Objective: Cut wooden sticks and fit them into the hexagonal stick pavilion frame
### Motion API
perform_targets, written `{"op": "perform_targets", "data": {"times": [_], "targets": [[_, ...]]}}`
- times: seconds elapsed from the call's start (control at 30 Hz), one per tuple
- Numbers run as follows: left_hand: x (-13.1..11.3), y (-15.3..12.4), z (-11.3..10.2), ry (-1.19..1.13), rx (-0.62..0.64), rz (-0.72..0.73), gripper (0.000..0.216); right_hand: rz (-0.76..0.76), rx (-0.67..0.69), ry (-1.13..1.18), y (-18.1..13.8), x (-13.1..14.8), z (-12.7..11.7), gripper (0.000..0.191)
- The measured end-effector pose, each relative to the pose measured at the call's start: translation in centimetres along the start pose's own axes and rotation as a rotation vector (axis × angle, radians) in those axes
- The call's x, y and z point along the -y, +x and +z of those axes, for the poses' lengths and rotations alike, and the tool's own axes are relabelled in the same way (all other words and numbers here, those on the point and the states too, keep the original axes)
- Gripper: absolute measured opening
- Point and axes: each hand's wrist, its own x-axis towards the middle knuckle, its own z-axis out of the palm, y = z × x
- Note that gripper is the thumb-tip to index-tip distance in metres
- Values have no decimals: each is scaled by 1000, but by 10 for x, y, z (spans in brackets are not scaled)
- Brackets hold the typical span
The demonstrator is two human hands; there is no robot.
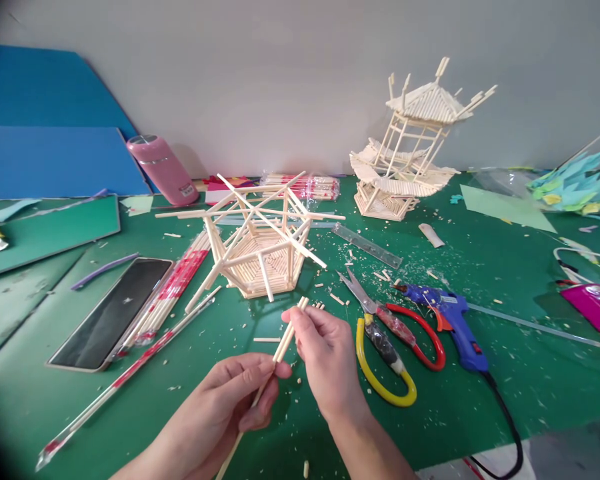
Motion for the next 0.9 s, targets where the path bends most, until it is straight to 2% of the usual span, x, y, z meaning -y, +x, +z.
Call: {"op": "perform_targets", "data": {"times": [0.57,0.9], "targets": [[0,3,2,-36,23,-10,22,-40,27,-3,3,0,-3,24],[-2,3,4,-44,-11,-14,22,-56,60,6,5,-2,-4,23]]}}
